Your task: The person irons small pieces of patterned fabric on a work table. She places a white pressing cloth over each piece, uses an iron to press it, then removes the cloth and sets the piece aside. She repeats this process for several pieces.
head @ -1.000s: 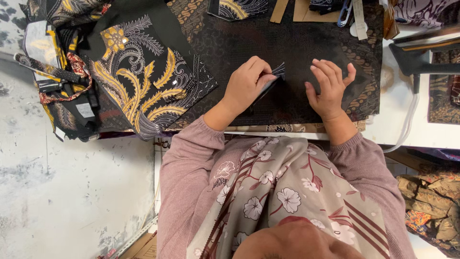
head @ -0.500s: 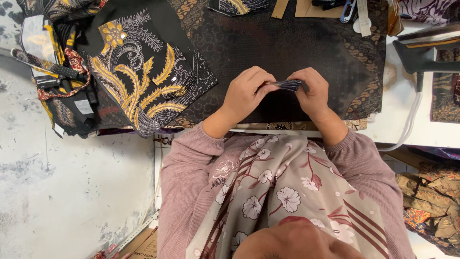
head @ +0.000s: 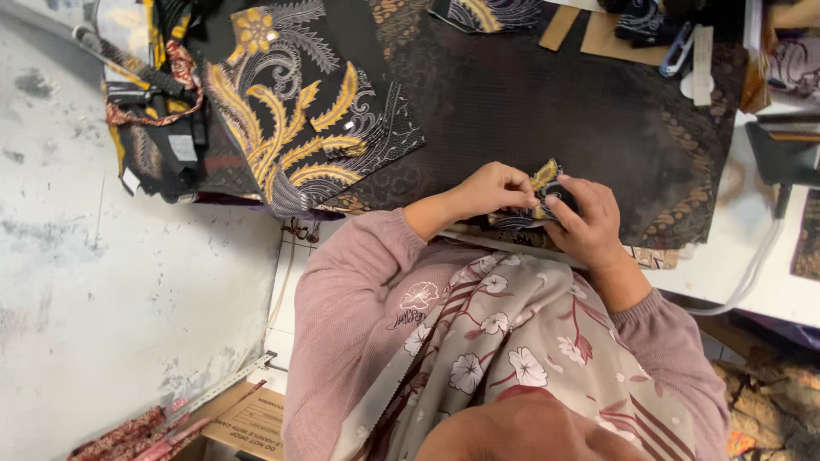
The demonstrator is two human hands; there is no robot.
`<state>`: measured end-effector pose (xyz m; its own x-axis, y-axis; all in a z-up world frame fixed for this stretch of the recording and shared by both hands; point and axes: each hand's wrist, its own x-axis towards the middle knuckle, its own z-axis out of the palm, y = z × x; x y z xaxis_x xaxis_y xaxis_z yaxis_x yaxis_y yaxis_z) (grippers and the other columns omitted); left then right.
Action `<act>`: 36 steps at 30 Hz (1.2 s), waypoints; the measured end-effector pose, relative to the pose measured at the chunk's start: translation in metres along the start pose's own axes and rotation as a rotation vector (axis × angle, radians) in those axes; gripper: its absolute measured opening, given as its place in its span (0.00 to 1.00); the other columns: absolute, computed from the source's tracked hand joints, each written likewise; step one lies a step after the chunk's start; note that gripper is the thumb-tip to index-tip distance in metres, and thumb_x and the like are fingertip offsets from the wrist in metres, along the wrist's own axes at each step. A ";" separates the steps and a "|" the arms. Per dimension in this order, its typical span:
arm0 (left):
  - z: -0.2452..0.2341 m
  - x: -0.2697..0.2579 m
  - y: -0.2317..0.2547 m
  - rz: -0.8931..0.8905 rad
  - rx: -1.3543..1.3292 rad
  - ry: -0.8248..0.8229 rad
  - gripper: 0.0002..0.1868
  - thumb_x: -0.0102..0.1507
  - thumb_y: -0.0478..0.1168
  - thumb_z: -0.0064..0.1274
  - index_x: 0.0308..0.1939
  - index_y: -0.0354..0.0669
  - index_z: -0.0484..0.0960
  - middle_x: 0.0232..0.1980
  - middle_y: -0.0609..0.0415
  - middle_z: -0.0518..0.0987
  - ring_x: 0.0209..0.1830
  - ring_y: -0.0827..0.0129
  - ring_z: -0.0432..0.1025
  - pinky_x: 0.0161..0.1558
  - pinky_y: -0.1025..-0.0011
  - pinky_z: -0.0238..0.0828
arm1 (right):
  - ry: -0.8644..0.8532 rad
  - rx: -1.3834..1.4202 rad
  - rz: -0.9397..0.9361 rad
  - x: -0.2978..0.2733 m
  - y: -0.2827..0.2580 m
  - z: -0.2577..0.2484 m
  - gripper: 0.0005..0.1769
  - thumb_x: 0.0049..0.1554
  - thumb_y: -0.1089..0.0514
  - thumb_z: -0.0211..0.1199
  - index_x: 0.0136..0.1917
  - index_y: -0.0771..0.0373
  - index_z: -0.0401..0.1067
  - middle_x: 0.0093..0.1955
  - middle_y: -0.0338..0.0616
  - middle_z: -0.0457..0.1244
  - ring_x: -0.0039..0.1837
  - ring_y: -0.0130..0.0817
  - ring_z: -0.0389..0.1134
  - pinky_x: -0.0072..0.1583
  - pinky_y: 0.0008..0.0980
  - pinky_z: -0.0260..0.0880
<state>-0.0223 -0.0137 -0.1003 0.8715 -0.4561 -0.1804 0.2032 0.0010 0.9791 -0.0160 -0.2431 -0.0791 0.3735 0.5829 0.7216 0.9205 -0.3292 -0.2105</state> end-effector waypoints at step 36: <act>-0.003 -0.010 -0.011 0.503 1.163 0.650 0.20 0.64 0.41 0.59 0.60 0.48 0.78 0.50 0.59 0.78 0.48 0.65 0.73 0.48 0.66 0.69 | 0.473 0.396 0.498 0.057 0.124 0.007 0.18 0.65 0.69 0.57 0.68 0.69 0.63 0.61 0.48 0.62 0.63 0.38 0.64 0.64 0.36 0.64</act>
<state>-0.0320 -0.0067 -0.1090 0.8510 -0.1428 0.5054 -0.3830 -0.8272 0.4111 0.1197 -0.2457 -0.0687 0.7455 0.0301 0.6658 0.6635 -0.1280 -0.7372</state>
